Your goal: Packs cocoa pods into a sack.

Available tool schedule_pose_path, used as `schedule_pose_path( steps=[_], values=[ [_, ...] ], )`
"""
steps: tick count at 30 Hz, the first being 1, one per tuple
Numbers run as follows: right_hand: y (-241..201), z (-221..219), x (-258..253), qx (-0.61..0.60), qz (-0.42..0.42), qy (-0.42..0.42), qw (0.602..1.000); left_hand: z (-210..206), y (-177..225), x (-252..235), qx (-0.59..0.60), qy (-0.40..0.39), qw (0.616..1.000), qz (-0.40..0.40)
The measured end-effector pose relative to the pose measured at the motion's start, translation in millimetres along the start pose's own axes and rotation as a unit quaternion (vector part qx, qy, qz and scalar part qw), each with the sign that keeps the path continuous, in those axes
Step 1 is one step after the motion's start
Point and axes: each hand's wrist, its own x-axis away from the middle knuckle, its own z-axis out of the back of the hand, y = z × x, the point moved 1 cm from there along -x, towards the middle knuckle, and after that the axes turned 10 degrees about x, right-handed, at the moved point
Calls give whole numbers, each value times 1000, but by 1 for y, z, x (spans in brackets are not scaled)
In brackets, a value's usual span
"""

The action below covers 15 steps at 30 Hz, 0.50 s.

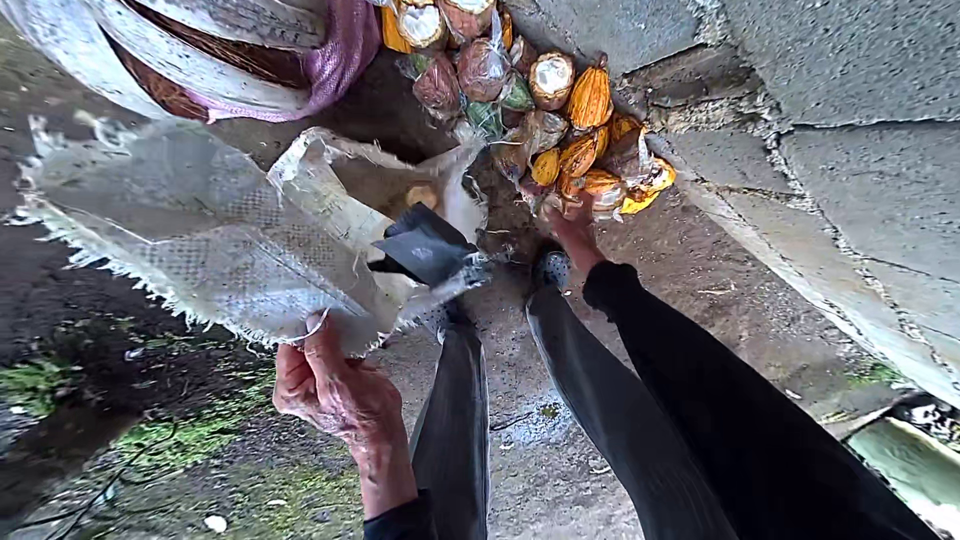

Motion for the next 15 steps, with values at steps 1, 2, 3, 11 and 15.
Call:
schedule_pose_path(
  steps=[1, 2, 3, 11, 15],
  values=[
    [1, -12, -4, -22, -1, -20, 1000, 1, 0, -1, -3, 1, 1000, -1],
    [1, -23, -6, -49, -1, -36, 998, 2, -1, -2, -5, 0, 1000, -1],
    [2, -35, -8, -73, -1, -46, 996, 3, -1, -3, -11, -2, 1000, -1],
    [1, -99, -34, -38, -127, 17, 991, 7, -7, -7, 3, -22, 1000, -2],
    [-6, -123, -5, -22, -171, -59, 983, 9, -5, -8, 6, -48, 998, -42]
  ],
)
